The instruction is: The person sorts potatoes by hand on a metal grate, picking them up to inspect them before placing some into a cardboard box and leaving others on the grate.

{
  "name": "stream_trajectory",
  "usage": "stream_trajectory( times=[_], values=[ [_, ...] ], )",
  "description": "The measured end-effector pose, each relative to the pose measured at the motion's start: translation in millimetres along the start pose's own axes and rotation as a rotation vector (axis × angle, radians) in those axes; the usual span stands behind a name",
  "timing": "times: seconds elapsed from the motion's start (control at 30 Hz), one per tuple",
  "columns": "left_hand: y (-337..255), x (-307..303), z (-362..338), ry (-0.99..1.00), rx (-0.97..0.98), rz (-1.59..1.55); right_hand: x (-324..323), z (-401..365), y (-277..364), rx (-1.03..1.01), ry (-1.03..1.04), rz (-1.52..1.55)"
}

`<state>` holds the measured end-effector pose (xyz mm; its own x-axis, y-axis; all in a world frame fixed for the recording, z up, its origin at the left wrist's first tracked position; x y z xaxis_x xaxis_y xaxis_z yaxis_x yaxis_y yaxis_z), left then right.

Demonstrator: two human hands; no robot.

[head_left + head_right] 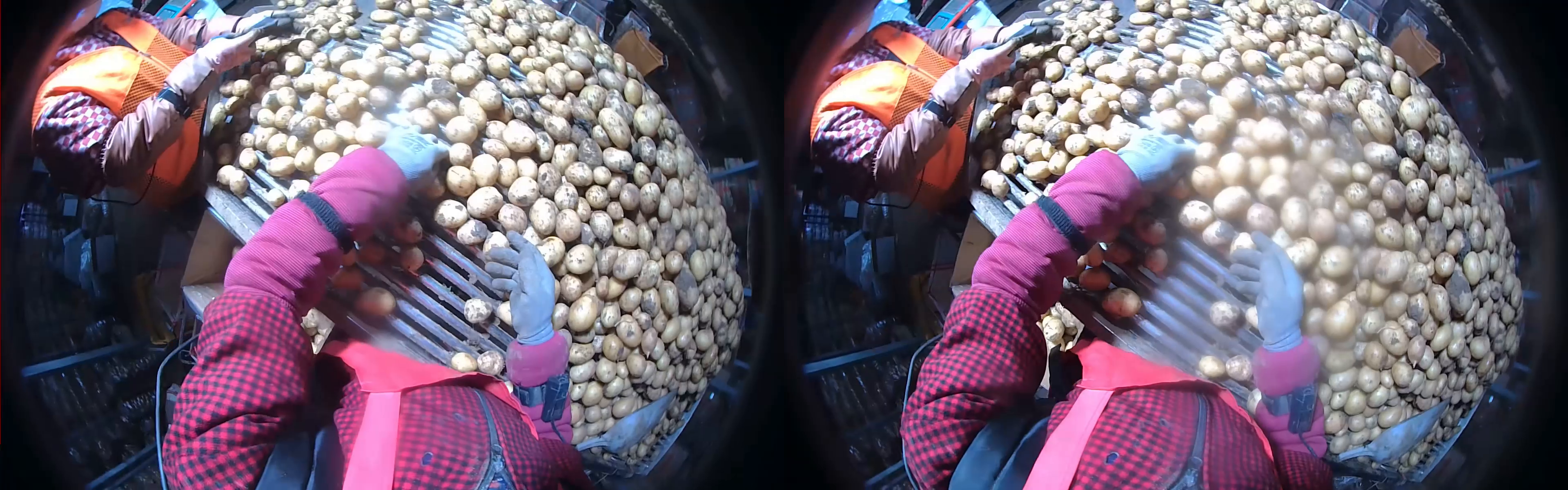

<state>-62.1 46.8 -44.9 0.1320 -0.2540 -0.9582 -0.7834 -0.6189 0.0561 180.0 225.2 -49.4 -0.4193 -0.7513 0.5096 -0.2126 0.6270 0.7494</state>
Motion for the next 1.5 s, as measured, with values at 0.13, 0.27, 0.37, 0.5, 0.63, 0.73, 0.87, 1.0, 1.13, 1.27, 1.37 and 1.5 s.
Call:
stream_trajectory(
  times=[0.13,0.27,0.37,0.5,0.63,0.73,0.87,1.0,1.13,1.27,1.37,1.5],
  values=[
    [-1,13,-6,-0.153,0.083,0.080,1,0,0,-0.028,0.007,-0.045],
    [-20,11,-17,0.043,-0.029,0.113,2,-3,-2,-0.064,0.014,-0.083],
    [-22,12,-16,0.020,-0.073,0.082,12,-9,0,-0.110,0.015,-0.111],
    [-9,20,-28,-0.130,-0.047,0.022,24,-21,-10,-0.121,0.128,-0.021],
    [-22,11,-47,-0.583,0.070,-0.191,37,-20,-20,0.077,0.170,0.246],
    [-52,-29,-76,-0.384,0.394,-0.719,44,-13,-36,0.215,0.210,0.521],
    [-3,-30,-54,-0.619,0.174,-0.357,43,-12,-37,0.338,0.095,0.504],
    [66,13,-37,-0.280,-0.258,0.141,35,-12,-38,0.367,0.024,0.463],
    [62,29,-29,-0.208,-0.315,0.130,47,-10,-40,0.260,0.092,0.418],
    [66,22,-36,-0.244,-0.257,-0.110,44,-8,-43,0.276,0.129,0.494],
    [72,38,-42,-0.286,-0.214,-1.022,41,-8,-46,0.231,0.183,0.485],
    [54,33,-69,-0.291,-0.210,-1.589,41,-9,-46,0.257,0.169,0.494]
  ],
)
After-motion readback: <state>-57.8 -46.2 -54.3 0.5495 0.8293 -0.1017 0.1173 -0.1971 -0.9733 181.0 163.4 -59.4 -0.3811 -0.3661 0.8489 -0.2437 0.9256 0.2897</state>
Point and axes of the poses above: each hand's wrist, its own z-axis towards the middle knuckle, its own x-axis out of the palm, y = z × x, the point moved 3 cm from there along z, towards the middle knuckle, and after that the axes turned 14 degrees about z, right-handed, at the moved point
